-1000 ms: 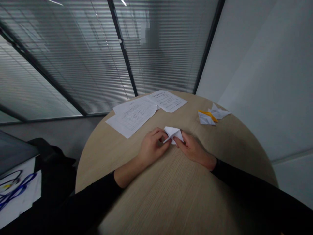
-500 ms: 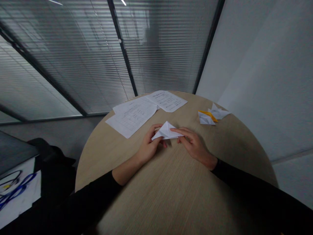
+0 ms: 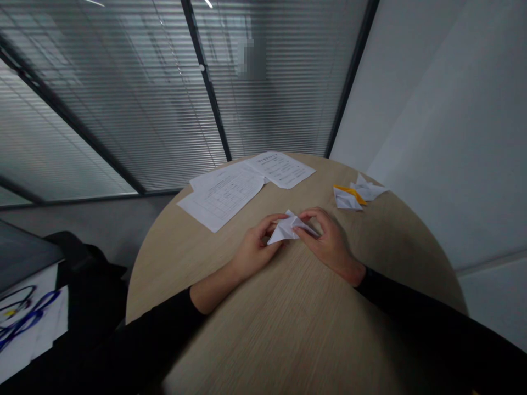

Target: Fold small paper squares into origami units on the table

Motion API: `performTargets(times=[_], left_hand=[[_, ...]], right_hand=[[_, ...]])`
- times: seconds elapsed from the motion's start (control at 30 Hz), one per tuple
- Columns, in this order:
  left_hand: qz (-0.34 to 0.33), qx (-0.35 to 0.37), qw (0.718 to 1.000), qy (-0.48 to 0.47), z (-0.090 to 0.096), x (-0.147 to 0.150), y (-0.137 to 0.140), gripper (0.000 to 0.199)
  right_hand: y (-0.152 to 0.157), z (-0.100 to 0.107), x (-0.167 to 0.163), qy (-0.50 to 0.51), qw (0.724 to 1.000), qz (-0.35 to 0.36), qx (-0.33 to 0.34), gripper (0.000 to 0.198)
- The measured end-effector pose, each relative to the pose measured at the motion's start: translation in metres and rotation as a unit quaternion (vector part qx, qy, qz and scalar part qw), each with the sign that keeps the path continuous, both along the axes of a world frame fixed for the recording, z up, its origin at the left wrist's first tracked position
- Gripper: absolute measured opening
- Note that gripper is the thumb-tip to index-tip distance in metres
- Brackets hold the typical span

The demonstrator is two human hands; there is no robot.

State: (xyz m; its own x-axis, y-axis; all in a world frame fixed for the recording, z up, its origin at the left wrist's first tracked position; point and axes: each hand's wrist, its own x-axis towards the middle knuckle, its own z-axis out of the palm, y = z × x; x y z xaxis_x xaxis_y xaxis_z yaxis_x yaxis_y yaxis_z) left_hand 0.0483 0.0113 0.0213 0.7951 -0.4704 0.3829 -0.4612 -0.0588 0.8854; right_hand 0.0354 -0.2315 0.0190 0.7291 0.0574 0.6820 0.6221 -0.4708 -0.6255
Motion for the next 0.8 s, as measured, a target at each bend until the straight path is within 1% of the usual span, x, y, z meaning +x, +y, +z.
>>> performTargets(times=[0.07, 0.17, 0.23, 0.3, 0.4, 0.43, 0.47, 0.57, 0.6, 0.7, 0.8], left_hand=[[0.021, 0.018, 1.000, -0.016, 0.000, 0.001, 0.001, 0.054], [0.056, 0.038, 0.996, -0.066, 0.002, 0.003, 0.002, 0.053], [0.070, 0.031, 0.991, -0.106, 0.003, 0.005, 0.003, 0.056], [0.062, 0.020, 0.989, -0.132, 0.006, 0.006, 0.002, 0.056], [0.017, 0.029, 0.989, -0.147, 0.010, 0.004, 0.002, 0.032], [0.009, 0.032, 0.988, -0.152, 0.011, 0.003, 0.002, 0.029], [0.010, 0.030, 0.987, -0.159, 0.012, 0.002, 0.002, 0.031], [0.041, 0.007, 0.982, -0.187, 0.012, 0.000, 0.001, 0.057], [0.047, 0.005, 0.980, -0.193, 0.012, 0.001, 0.001, 0.060], [0.058, 0.008, 0.981, -0.186, 0.008, 0.002, 0.000, 0.054], [0.086, -0.001, 0.987, -0.139, 0.006, 0.003, 0.001, 0.053]], right_hand=[[-0.001, 0.000, -0.001, -0.007, 1.000, 0.004, -0.006, 0.005], [-0.003, 0.000, -0.003, -0.017, 1.000, 0.014, -0.012, 0.006], [-0.003, -0.002, -0.005, -0.020, 1.000, 0.022, -0.004, 0.004], [-0.003, -0.006, -0.006, -0.024, 0.999, 0.034, 0.008, 0.005], [-0.002, -0.015, -0.007, -0.031, 0.997, 0.059, 0.024, 0.008], [-0.001, -0.018, -0.006, -0.032, 0.997, 0.066, 0.029, 0.009], [-0.001, -0.020, -0.006, -0.033, 0.996, 0.071, 0.033, 0.010], [0.000, -0.025, -0.004, -0.039, 0.996, 0.065, 0.050, 0.010], [0.000, -0.026, -0.004, -0.044, 0.995, 0.064, 0.055, 0.009], [-0.001, -0.026, -0.003, -0.064, 0.993, 0.076, 0.068, 0.008], [-0.001, -0.027, -0.004, -0.067, 0.993, 0.070, 0.065, 0.007]])
